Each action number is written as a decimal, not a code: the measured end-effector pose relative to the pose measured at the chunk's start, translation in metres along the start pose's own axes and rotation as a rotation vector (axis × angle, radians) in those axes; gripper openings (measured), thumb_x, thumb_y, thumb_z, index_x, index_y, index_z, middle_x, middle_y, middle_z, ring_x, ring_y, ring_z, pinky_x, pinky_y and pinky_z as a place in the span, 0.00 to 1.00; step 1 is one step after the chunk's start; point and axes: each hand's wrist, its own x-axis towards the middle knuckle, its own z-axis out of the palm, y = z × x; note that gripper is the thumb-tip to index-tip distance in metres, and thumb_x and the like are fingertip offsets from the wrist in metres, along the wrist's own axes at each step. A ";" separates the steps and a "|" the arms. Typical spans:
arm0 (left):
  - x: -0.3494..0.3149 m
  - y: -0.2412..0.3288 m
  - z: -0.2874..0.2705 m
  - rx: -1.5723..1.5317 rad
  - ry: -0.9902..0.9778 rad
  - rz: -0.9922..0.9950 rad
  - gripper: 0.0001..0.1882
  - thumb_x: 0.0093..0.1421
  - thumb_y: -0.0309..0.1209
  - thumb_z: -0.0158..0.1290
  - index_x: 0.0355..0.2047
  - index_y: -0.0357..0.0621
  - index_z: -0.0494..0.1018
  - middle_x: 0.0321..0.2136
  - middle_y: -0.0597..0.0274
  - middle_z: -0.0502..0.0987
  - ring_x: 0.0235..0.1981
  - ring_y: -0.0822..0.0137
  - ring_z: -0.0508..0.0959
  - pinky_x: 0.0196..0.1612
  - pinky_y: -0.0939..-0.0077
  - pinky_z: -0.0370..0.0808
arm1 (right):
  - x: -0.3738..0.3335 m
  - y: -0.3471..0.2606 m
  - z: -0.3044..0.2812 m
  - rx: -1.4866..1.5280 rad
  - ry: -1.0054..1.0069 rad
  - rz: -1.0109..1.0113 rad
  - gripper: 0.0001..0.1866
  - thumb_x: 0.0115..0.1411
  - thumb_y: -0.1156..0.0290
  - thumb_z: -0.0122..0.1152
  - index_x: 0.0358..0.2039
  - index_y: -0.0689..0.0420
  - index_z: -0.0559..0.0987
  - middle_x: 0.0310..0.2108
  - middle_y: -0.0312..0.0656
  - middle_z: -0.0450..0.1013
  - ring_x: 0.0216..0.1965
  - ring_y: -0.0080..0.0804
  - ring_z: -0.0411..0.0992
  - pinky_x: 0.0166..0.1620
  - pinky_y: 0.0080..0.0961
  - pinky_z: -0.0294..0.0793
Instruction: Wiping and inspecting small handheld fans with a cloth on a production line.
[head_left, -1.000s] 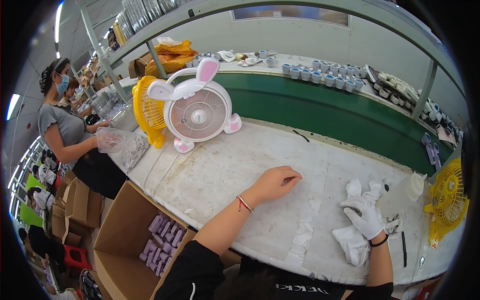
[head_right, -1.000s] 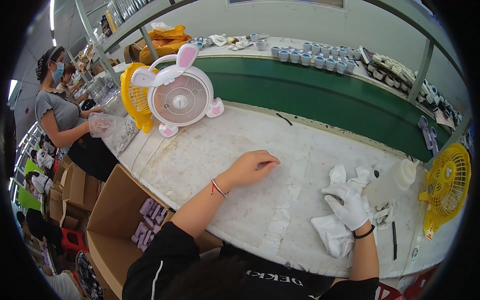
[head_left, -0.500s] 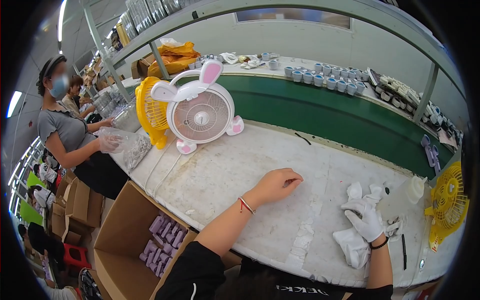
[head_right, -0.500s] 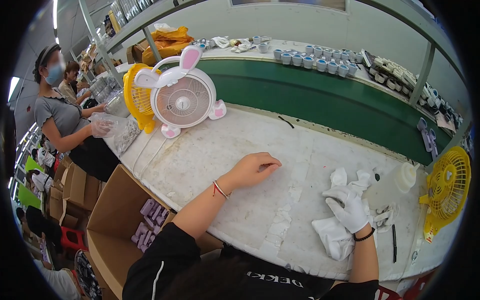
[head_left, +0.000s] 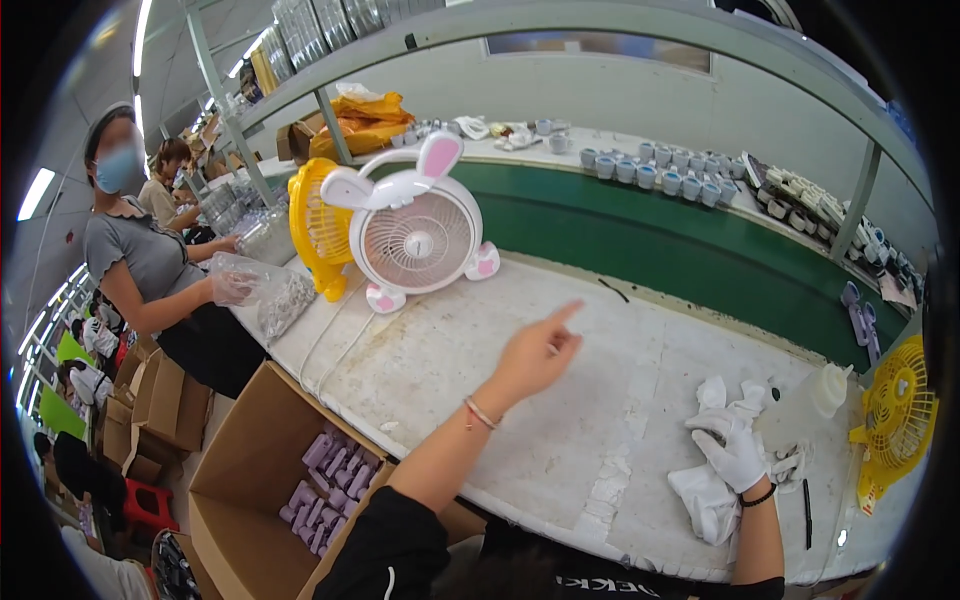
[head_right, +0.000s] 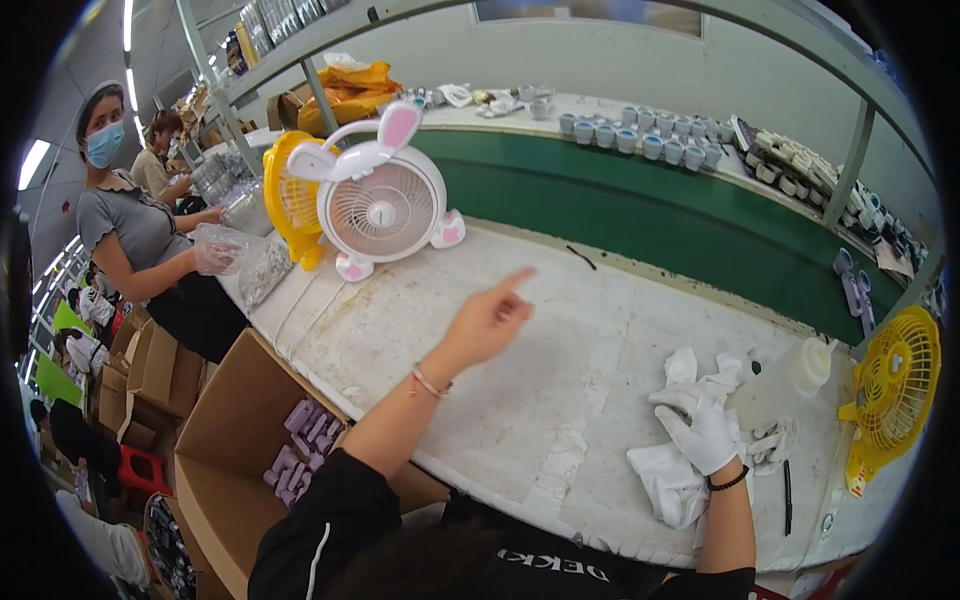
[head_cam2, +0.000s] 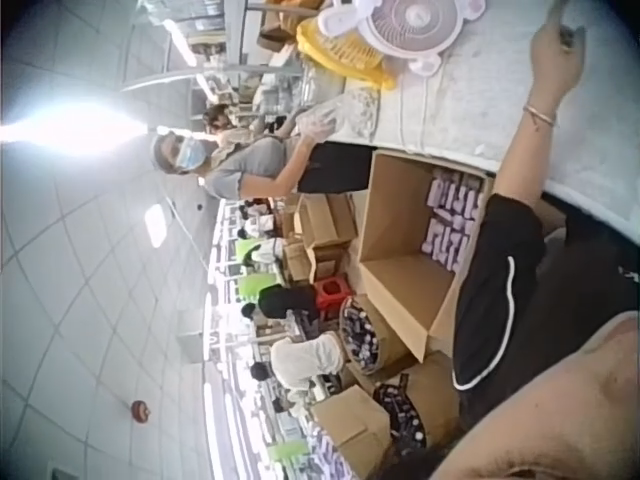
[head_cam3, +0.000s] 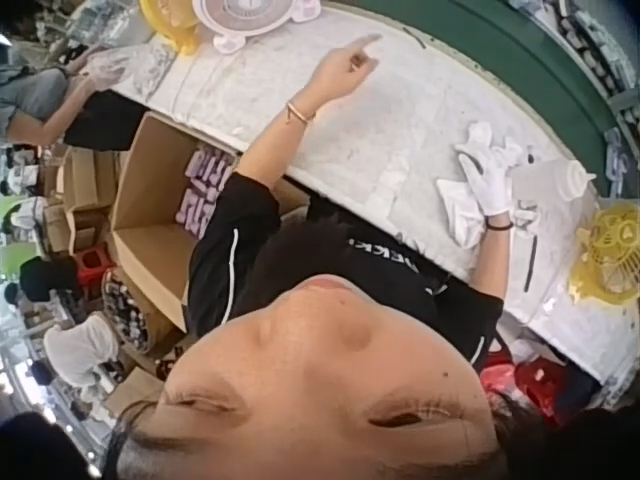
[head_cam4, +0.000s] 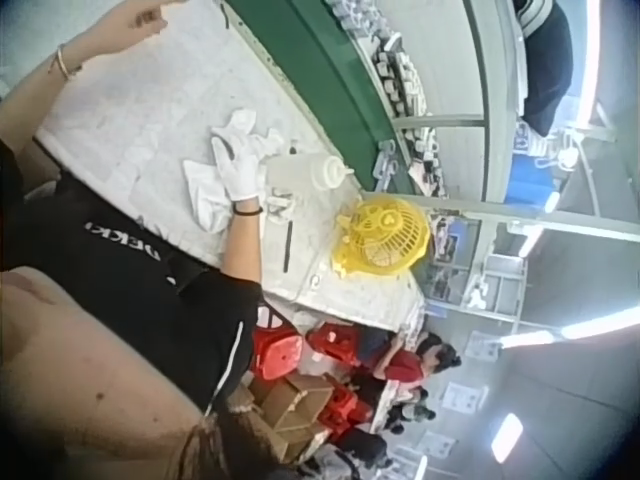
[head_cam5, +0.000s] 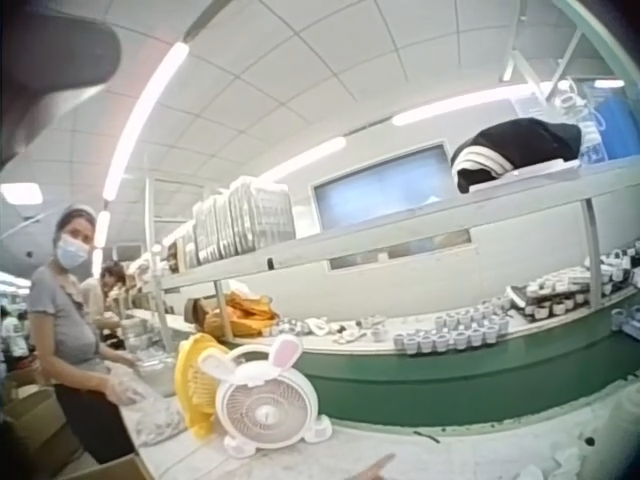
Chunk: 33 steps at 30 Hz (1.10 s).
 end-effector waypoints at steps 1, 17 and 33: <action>0.009 0.005 -0.021 0.140 0.079 -0.028 0.27 0.61 0.32 0.52 0.62 0.56 0.65 0.20 0.58 0.75 0.20 0.64 0.76 0.28 0.69 0.73 | 0.001 0.001 0.000 0.015 0.000 0.014 0.08 0.54 0.77 0.61 0.36 0.58 0.82 0.36 0.42 0.77 0.38 0.37 0.73 0.43 0.28 0.72; 0.168 0.007 -0.378 1.305 -0.004 -0.561 0.26 0.61 0.32 0.38 0.61 0.48 0.66 0.57 0.47 0.69 0.59 0.49 0.69 0.62 0.60 0.64 | -0.010 0.007 0.001 0.077 0.054 0.053 0.07 0.54 0.77 0.61 0.35 0.57 0.82 0.29 0.43 0.77 0.31 0.38 0.73 0.37 0.28 0.71; 0.053 0.062 -0.079 0.415 0.100 0.090 0.09 0.59 0.35 0.54 0.37 0.49 0.80 0.20 0.56 0.77 0.20 0.62 0.75 0.27 0.69 0.71 | -0.009 0.008 0.000 0.005 0.077 0.035 0.08 0.52 0.77 0.63 0.34 0.57 0.83 0.31 0.43 0.77 0.35 0.38 0.74 0.40 0.29 0.72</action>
